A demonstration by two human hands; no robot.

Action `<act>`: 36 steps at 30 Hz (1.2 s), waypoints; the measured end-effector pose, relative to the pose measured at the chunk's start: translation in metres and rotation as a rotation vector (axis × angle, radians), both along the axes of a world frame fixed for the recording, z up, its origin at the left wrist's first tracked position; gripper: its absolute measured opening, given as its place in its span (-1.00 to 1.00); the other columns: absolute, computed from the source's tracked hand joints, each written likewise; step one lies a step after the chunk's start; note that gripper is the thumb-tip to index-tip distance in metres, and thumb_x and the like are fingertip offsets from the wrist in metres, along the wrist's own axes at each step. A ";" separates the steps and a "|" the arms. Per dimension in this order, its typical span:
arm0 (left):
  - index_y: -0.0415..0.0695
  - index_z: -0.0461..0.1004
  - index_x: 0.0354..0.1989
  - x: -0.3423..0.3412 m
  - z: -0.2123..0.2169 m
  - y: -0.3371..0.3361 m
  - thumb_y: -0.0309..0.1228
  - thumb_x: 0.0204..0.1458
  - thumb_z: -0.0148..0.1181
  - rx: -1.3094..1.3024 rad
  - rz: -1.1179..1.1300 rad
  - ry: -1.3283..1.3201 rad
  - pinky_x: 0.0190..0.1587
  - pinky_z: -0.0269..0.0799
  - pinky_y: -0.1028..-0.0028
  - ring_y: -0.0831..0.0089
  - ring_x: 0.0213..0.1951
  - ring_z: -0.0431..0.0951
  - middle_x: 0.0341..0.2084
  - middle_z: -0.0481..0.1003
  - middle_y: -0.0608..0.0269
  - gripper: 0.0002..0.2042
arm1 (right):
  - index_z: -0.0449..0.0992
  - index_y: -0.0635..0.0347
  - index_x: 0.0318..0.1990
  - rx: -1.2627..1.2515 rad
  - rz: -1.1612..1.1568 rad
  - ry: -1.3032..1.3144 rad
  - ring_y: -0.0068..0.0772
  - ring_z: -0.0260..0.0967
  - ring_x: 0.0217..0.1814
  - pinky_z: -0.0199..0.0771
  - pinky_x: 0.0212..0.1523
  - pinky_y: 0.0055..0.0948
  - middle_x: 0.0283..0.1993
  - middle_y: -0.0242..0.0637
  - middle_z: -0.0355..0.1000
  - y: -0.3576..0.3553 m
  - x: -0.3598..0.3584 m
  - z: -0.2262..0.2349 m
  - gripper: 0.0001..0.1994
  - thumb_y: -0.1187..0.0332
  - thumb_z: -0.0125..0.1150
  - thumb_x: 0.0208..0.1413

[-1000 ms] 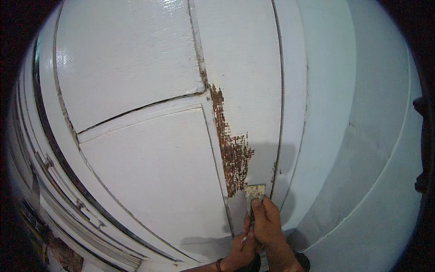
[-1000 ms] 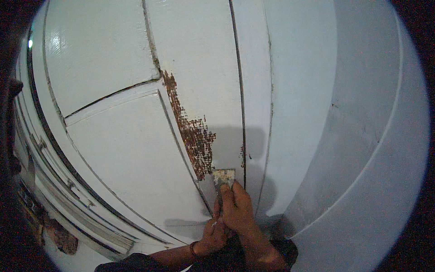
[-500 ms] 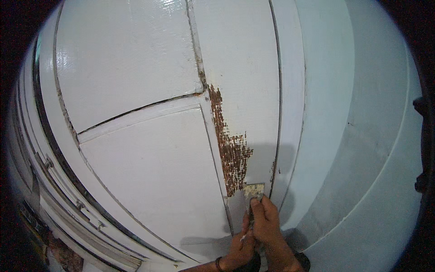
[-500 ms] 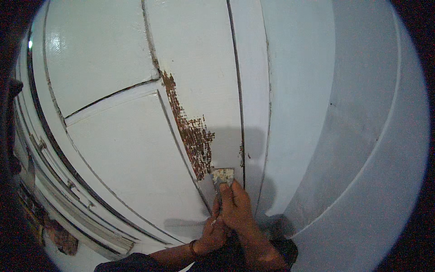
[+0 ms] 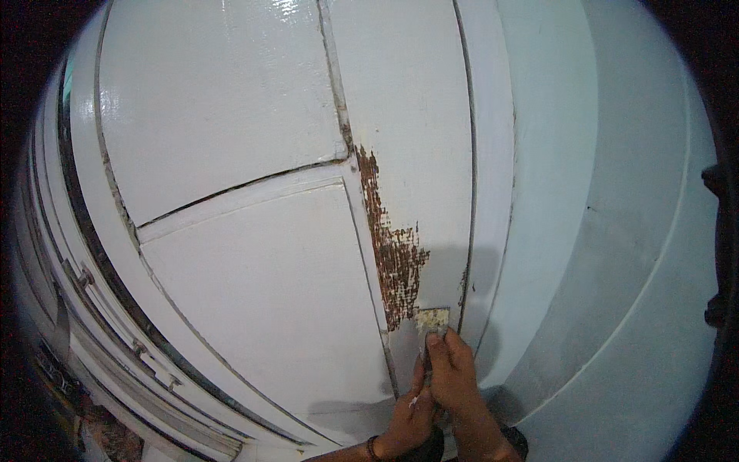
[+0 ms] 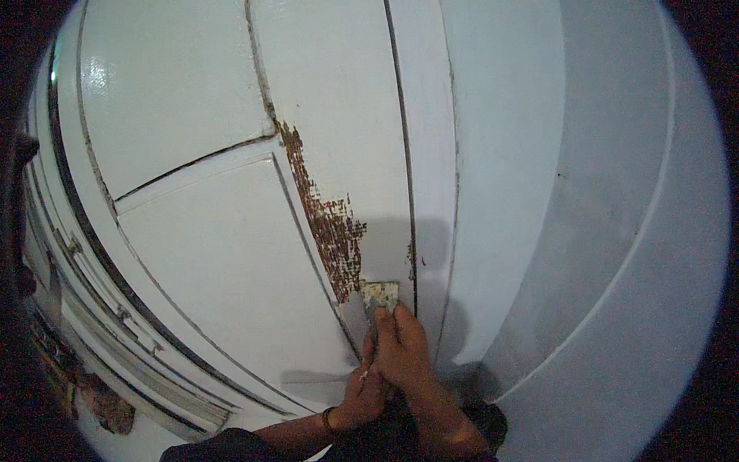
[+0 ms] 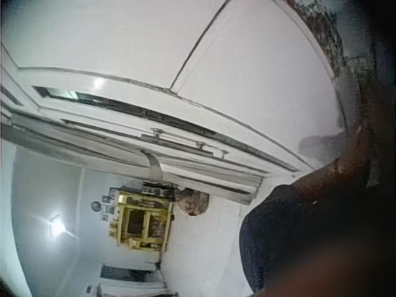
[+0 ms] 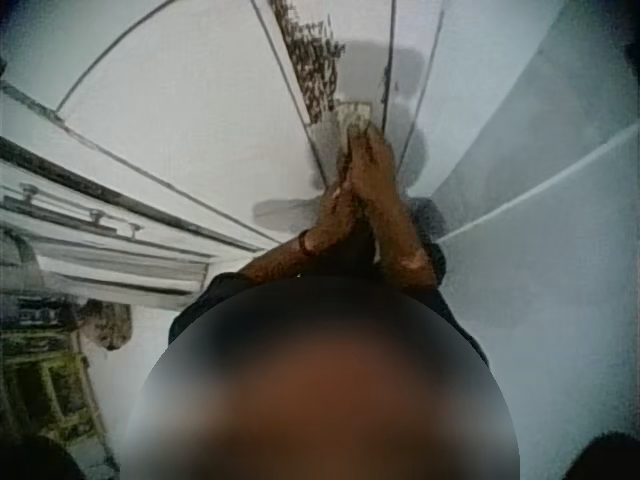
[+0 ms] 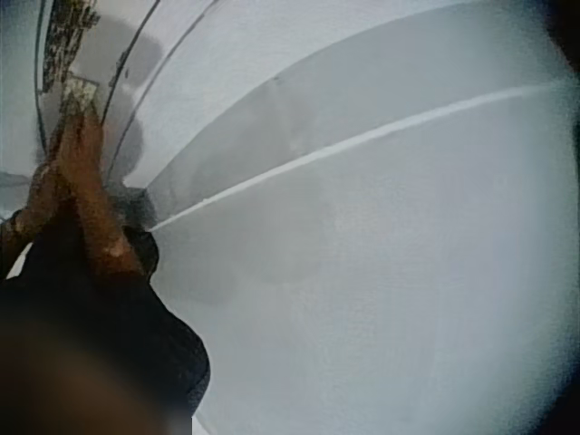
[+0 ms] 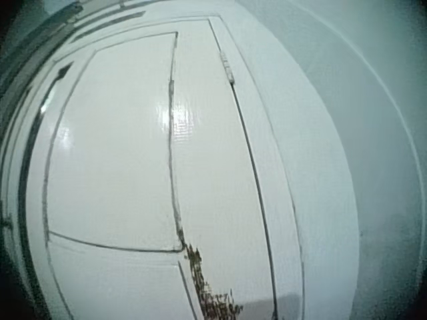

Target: The person uses a metal scraper to remove old paint from a white surface. They repeatedly scrape a vertical seam, revealing brown material underneath the white paint.

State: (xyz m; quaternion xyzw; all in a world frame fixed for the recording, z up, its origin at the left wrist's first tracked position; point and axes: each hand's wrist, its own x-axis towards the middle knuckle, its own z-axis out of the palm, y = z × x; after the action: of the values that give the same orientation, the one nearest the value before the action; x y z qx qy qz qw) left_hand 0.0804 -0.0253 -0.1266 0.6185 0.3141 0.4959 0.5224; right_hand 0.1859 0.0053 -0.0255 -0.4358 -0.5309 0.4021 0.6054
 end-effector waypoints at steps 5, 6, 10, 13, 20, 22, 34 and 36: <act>-0.35 -0.41 0.50 0.006 0.011 -0.003 -0.29 0.41 -0.27 0.118 0.051 0.008 -0.50 0.31 0.41 0.49 -0.57 0.39 -0.59 0.44 0.27 -0.34 | 0.39 0.22 -0.25 -0.035 0.038 0.032 -0.52 0.35 -0.64 0.37 -0.62 -0.47 -0.57 -0.35 0.39 -0.001 0.003 -0.005 -0.77 0.30 -0.10 0.44; -0.34 -0.41 0.50 0.005 0.012 -0.003 -0.29 0.41 -0.27 0.106 0.052 0.024 -0.50 0.31 0.41 0.49 -0.57 0.38 -0.60 0.43 0.27 -0.34 | 0.39 0.22 -0.25 -0.053 0.039 0.026 -0.52 0.35 -0.64 0.37 -0.62 -0.47 -0.58 -0.35 0.39 0.000 0.003 -0.006 -0.77 0.30 -0.10 0.43; -0.27 -0.47 0.51 -0.001 0.008 0.001 -0.28 0.41 -0.25 0.028 -0.022 -0.014 -0.50 0.32 0.40 0.50 -0.58 0.36 -0.62 0.39 0.30 -0.32 | 0.39 0.23 -0.26 0.073 -0.023 -0.024 -0.53 0.33 -0.65 0.37 -0.62 -0.46 -0.60 -0.35 0.37 0.004 -0.001 -0.007 -0.77 0.31 -0.10 0.43; -0.19 -0.37 0.52 -0.005 -0.002 0.005 -0.28 0.43 -0.24 0.155 0.010 0.200 -0.46 0.35 0.45 0.52 -0.51 0.40 -0.45 0.44 0.31 -0.37 | 0.39 0.23 -0.26 0.109 -0.054 -0.034 -0.53 0.34 -0.64 0.38 -0.61 -0.45 -0.59 -0.35 0.38 0.002 -0.003 0.000 -0.77 0.31 -0.09 0.43; -0.14 -0.33 0.54 -0.008 -0.021 0.005 -0.28 0.42 -0.18 0.021 -0.101 -0.004 -0.39 0.39 0.55 0.56 -0.41 0.47 -0.28 0.51 0.24 -0.36 | 0.39 0.23 -0.24 0.025 0.046 0.058 -0.53 0.34 -0.65 0.38 -0.61 -0.45 -0.58 -0.35 0.39 -0.006 0.001 -0.004 -0.78 0.31 -0.11 0.43; -0.14 -0.31 0.54 -0.008 -0.017 0.002 -0.30 0.41 -0.17 -0.039 -0.135 -0.097 -0.37 0.40 0.55 0.56 -0.39 0.48 -0.24 0.52 0.21 -0.36 | 0.39 0.23 -0.23 0.061 0.012 -0.008 -0.52 0.33 -0.66 0.39 -0.63 -0.45 -0.60 -0.35 0.38 -0.001 0.001 -0.013 -0.78 0.31 -0.11 0.43; -0.31 -0.26 0.50 -0.006 0.025 0.004 -0.26 0.41 -0.24 0.319 0.104 0.331 -0.47 0.34 0.42 0.50 -0.54 0.39 -0.59 0.43 0.26 -0.38 | 0.36 0.20 -0.24 0.107 -0.010 -0.013 -0.50 0.33 -0.69 0.38 -0.66 -0.44 -0.61 -0.35 0.38 0.004 0.000 -0.001 -0.77 0.27 -0.10 0.43; -0.34 -0.13 0.42 -0.002 0.023 -0.002 -0.26 0.40 -0.21 0.179 0.111 0.222 -0.42 0.37 0.37 0.40 -0.52 0.42 -0.55 0.44 0.21 -0.45 | 0.37 0.19 -0.23 0.008 0.002 -0.006 -0.51 0.34 -0.67 0.38 -0.65 -0.44 -0.60 -0.36 0.38 0.001 -0.002 0.002 -0.78 0.27 -0.09 0.43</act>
State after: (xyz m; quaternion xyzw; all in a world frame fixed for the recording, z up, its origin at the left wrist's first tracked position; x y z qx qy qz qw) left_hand 0.0779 -0.0276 -0.1037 0.6952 0.3584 0.4786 0.3991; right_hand 0.1842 0.0066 -0.0234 -0.4340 -0.5347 0.3992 0.6053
